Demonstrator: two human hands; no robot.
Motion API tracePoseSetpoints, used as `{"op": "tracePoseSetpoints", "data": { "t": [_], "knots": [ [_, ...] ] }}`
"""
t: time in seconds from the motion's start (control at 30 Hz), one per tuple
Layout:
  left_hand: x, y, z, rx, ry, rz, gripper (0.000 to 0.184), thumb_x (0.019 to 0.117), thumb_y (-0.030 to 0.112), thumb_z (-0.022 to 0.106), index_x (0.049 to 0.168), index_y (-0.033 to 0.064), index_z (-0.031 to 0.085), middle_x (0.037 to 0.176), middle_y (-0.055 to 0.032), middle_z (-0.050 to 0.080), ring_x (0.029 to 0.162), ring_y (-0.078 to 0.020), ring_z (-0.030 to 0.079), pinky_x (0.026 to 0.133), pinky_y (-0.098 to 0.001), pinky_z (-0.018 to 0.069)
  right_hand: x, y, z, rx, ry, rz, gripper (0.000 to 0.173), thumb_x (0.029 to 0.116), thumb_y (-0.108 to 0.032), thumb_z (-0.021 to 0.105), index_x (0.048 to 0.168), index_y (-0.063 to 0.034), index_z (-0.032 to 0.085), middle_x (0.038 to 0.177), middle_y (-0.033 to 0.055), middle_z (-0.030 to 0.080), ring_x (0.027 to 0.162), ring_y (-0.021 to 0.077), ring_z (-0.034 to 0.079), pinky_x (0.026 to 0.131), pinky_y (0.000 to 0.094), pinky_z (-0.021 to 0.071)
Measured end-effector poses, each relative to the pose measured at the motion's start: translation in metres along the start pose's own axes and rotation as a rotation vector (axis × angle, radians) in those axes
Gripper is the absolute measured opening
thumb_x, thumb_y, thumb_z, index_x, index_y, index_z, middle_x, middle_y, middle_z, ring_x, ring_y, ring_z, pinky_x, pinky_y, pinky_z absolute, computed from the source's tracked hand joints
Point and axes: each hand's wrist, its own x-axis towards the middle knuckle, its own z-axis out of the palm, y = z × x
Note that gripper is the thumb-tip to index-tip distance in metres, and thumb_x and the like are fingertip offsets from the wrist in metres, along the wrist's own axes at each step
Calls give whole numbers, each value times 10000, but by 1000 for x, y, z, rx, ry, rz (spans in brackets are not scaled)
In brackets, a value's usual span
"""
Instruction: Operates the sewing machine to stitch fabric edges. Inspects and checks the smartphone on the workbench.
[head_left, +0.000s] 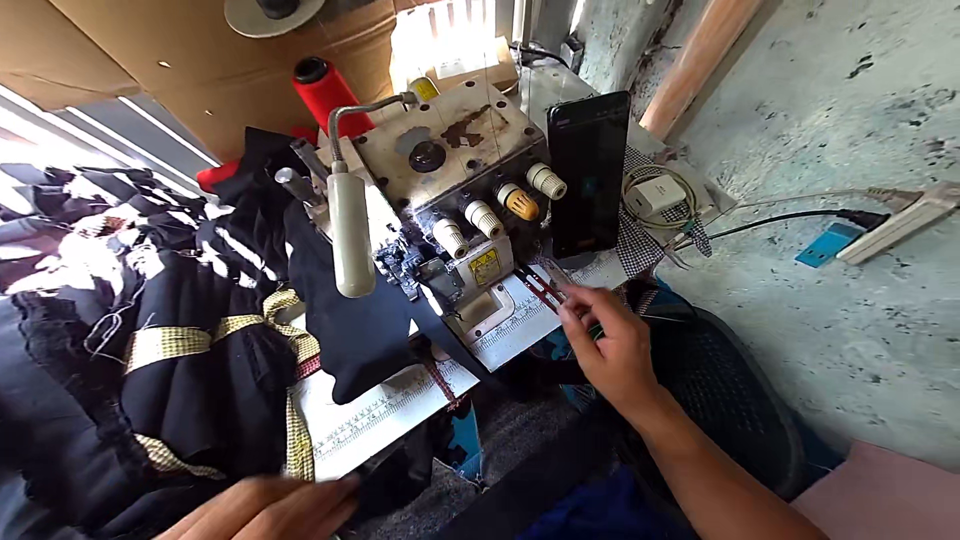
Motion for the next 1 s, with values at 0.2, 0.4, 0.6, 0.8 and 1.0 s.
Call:
{"op": "tracePoseSetpoints", "data": {
  "t": [0.2,0.4,0.6,0.8,1.0],
  "knots": [
    [49,-26,78,3,-8,144,268,1074,283,522,1052,209,778,938,11,736,823,-60,691,674,-232,552,8,17,3,-246,-23,86,680,1024,-435,595,1575,-80,415,1081,132,678,894,218,660,771,368,580],
    [50,-44,106,70,53,51,240,1025,356,588,1010,236,794,892,83,756,791,-23,700,686,-226,574,14,15,6,-325,-41,50,606,1030,-479,562,1545,-165,499,1016,113,695,911,253,657,785,408,562],
    [60,-47,98,13,191,-18,207,981,352,665,961,193,797,837,66,743,758,-3,659,689,-198,528,9,7,8,-201,43,32,568,1025,-399,609,1499,-94,536,1004,86,689,884,186,650,756,343,562],
    [87,-53,98,-160,100,75,166,986,279,677,964,158,790,984,49,751,950,-18,694,851,-196,574,1,-71,43,414,-202,-101,335,1000,-266,670,1203,-4,719,1111,95,729,1002,121,688,867,276,586],
    [94,-81,69,-396,-56,162,133,961,287,728,951,173,796,937,59,761,929,-50,704,865,-240,581,-1,-105,77,582,-345,29,347,936,-151,733,1235,16,674,1022,82,734,923,118,693,863,278,582]
  ]
}}
